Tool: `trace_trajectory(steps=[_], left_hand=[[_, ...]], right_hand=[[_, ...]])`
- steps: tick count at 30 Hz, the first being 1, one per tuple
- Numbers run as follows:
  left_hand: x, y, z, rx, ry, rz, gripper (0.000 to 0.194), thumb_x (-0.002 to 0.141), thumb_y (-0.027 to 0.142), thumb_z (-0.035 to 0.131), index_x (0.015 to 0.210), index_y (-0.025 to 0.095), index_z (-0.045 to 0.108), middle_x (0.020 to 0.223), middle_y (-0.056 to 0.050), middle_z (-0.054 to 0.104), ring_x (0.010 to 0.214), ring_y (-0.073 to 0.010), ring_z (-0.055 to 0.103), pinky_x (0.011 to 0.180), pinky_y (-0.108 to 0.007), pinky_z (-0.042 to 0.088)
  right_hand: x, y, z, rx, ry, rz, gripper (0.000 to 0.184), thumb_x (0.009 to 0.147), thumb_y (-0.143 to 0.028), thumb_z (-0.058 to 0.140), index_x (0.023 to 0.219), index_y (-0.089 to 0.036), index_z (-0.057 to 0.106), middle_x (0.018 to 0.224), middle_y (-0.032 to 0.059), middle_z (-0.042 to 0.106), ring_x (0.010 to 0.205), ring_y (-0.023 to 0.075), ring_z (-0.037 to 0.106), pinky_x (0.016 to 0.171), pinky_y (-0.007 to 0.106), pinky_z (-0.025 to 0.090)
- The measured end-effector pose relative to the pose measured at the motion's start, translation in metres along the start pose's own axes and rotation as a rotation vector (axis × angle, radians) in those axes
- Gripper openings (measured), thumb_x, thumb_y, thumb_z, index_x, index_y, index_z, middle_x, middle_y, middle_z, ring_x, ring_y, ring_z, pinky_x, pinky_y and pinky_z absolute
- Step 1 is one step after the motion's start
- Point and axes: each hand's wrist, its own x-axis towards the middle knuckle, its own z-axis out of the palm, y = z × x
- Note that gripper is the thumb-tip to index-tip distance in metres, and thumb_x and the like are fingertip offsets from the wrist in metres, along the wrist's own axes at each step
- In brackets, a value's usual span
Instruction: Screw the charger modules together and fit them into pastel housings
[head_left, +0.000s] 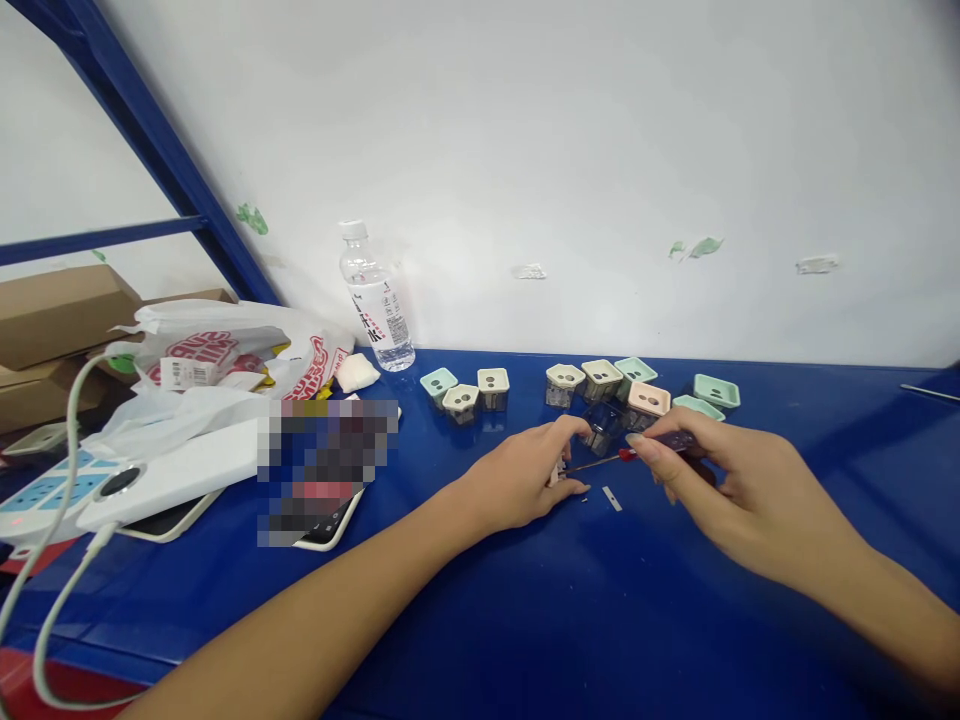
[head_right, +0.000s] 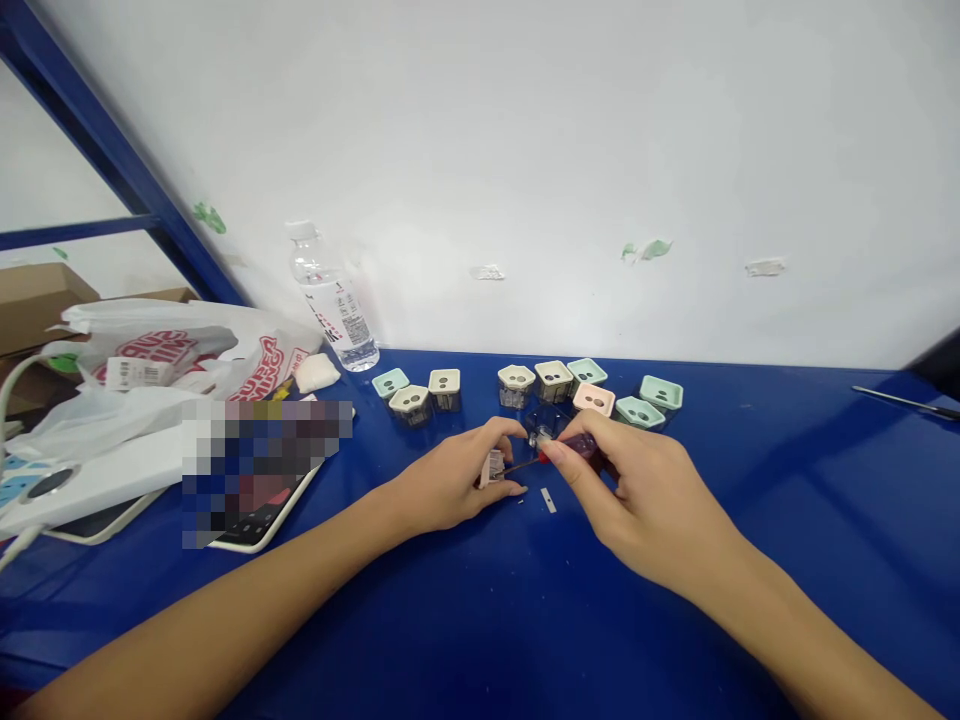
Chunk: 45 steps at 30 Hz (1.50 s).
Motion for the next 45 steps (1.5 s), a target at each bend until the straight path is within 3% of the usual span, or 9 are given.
trace_trajectory(steps=[4, 9, 13, 16, 20, 29, 36, 45], left_hand=[[0.0, 0.001, -0.001, 0.0, -0.005, -0.004, 0.045, 0.09, 0.03, 0.069, 0.128, 0.023, 0.047, 0.109, -0.008, 0.067, 0.096, -0.0245, 0.066, 0.086, -0.038, 0.052], [0.001, 0.0, -0.002, 0.001, -0.009, -0.009, 0.045, 0.089, 0.031, 0.07, 0.128, 0.024, 0.047, 0.11, -0.007, 0.066, 0.099, -0.0241, 0.066, 0.086, -0.036, 0.052], [0.002, 0.002, -0.004, 0.025, -0.028, -0.013, 0.041, 0.09, 0.031, 0.07, 0.125, 0.023, 0.05, 0.11, -0.007, 0.067, 0.099, -0.024, 0.065, 0.086, -0.037, 0.052], [0.001, 0.003, -0.004, 0.083, -0.043, 0.001, 0.032, 0.092, 0.029, 0.067, 0.119, 0.021, 0.053, 0.111, -0.007, 0.066, 0.099, -0.0236, 0.065, 0.087, -0.037, 0.051], [0.001, 0.004, -0.004, 0.155, -0.049, 0.024, 0.021, 0.094, 0.026, 0.062, 0.113, 0.019, 0.057, 0.112, -0.009, 0.065, 0.099, -0.0232, 0.064, 0.088, -0.037, 0.052], [-0.002, 0.01, -0.003, 0.184, -0.007, 0.049, 0.02, 0.093, 0.029, 0.056, 0.107, 0.018, 0.065, 0.109, -0.009, 0.066, 0.093, -0.0214, 0.066, 0.085, -0.034, 0.054], [-0.003, 0.008, -0.001, 0.169, -0.037, 0.064, 0.034, 0.087, 0.039, 0.068, 0.112, 0.017, 0.07, 0.11, -0.009, 0.064, 0.088, -0.0208, 0.066, 0.081, -0.035, 0.055], [-0.003, 0.007, 0.007, 0.218, -0.008, 0.156, 0.024, 0.09, 0.03, 0.066, 0.11, 0.019, 0.074, 0.107, -0.008, 0.064, 0.085, -0.0178, 0.065, 0.079, -0.03, 0.054]], right_hand=[[-0.002, -0.003, 0.004, -0.004, 0.062, 0.06, 0.039, 0.098, -0.052, 0.051, 0.076, -0.022, 0.064, 0.049, -0.0044, 0.051, 0.039, 0.0104, 0.041, 0.037, 0.025, 0.03], [-0.003, -0.001, 0.007, -0.034, 0.083, 0.032, 0.037, 0.097, -0.049, 0.054, 0.074, -0.022, 0.065, 0.044, -0.0062, 0.044, 0.036, 0.01, 0.038, 0.038, 0.025, 0.029], [-0.001, 0.002, 0.0, -0.014, 0.151, 0.078, 0.035, 0.097, -0.048, 0.052, 0.077, -0.022, 0.064, 0.045, -0.0064, 0.047, 0.034, 0.0097, 0.042, 0.039, 0.025, 0.032], [0.001, 0.007, -0.009, -0.093, 0.226, 0.073, 0.034, 0.096, -0.042, 0.054, 0.068, -0.023, 0.06, 0.044, -0.0065, 0.045, 0.034, 0.0091, 0.038, 0.039, 0.026, 0.029], [0.006, 0.016, -0.014, -0.187, 0.203, -0.02, 0.035, 0.093, -0.037, 0.055, 0.06, -0.024, 0.056, 0.039, -0.0077, 0.035, 0.032, 0.0091, 0.033, 0.039, 0.027, 0.027], [0.01, 0.014, -0.01, -0.238, 0.104, -0.011, 0.039, 0.093, -0.04, 0.051, 0.057, -0.024, 0.048, 0.04, -0.0056, 0.042, 0.034, 0.0103, 0.037, 0.038, 0.026, 0.028], [0.009, 0.012, -0.01, -0.222, 0.15, -0.019, 0.034, 0.092, -0.035, 0.053, 0.06, -0.023, 0.055, 0.039, -0.0074, 0.043, 0.032, 0.0087, 0.037, 0.037, 0.025, 0.028], [0.006, 0.014, -0.008, -0.205, 0.224, -0.043, 0.033, 0.094, -0.032, 0.055, 0.062, -0.023, 0.056, 0.039, -0.0092, 0.039, 0.032, 0.0071, 0.034, 0.038, 0.024, 0.026]])
